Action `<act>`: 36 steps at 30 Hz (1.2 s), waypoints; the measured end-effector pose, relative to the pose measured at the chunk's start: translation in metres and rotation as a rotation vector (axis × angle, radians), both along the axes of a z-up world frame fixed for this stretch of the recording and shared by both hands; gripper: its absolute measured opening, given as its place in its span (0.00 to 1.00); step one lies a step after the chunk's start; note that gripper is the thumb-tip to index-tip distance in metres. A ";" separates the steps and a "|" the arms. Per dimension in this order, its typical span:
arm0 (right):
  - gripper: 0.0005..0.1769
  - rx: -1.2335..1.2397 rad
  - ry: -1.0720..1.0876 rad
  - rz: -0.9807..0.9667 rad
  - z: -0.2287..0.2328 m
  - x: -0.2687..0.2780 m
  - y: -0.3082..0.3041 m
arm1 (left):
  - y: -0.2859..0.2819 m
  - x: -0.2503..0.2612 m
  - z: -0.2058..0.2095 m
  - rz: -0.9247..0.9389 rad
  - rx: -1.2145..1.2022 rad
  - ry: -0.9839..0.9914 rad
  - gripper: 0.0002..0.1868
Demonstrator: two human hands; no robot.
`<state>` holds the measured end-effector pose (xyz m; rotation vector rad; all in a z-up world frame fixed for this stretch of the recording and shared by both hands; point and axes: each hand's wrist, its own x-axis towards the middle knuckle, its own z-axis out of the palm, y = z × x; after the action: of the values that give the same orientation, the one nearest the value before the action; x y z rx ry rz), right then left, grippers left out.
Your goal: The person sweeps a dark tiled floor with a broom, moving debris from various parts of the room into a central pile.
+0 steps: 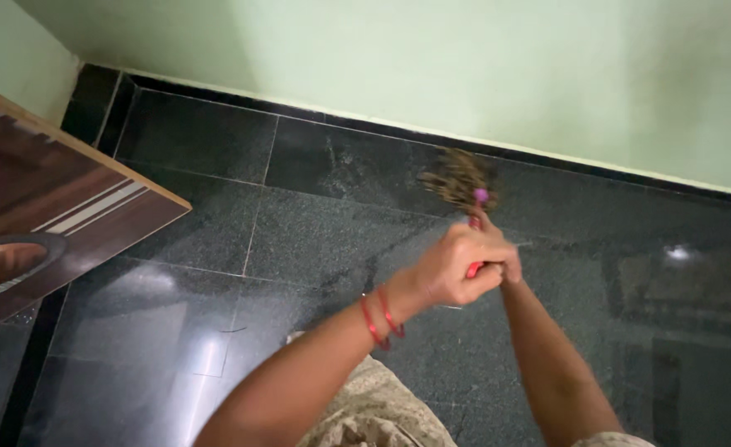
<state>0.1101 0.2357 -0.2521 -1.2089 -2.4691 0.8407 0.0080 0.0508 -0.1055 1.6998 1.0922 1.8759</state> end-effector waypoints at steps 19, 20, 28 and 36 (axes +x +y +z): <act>0.21 -0.754 0.160 0.680 -0.112 -0.283 -0.164 | -0.141 -0.085 0.025 0.809 -0.167 0.271 0.12; 0.22 -0.759 0.099 0.745 -0.112 -0.304 -0.178 | -0.138 -0.091 0.010 0.834 -0.169 0.273 0.12; 0.24 -0.244 0.272 1.375 -0.119 -0.377 -0.233 | -0.135 -0.131 -0.031 1.075 -0.342 0.260 0.07; 0.17 0.003 0.313 1.517 -0.006 -0.336 -0.194 | -0.137 -0.142 0.052 0.989 -0.118 0.277 0.04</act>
<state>-0.2259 0.0417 -0.2585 1.0136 -2.7207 1.1067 -0.1337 -0.0863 -0.0535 1.4811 2.4237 2.0061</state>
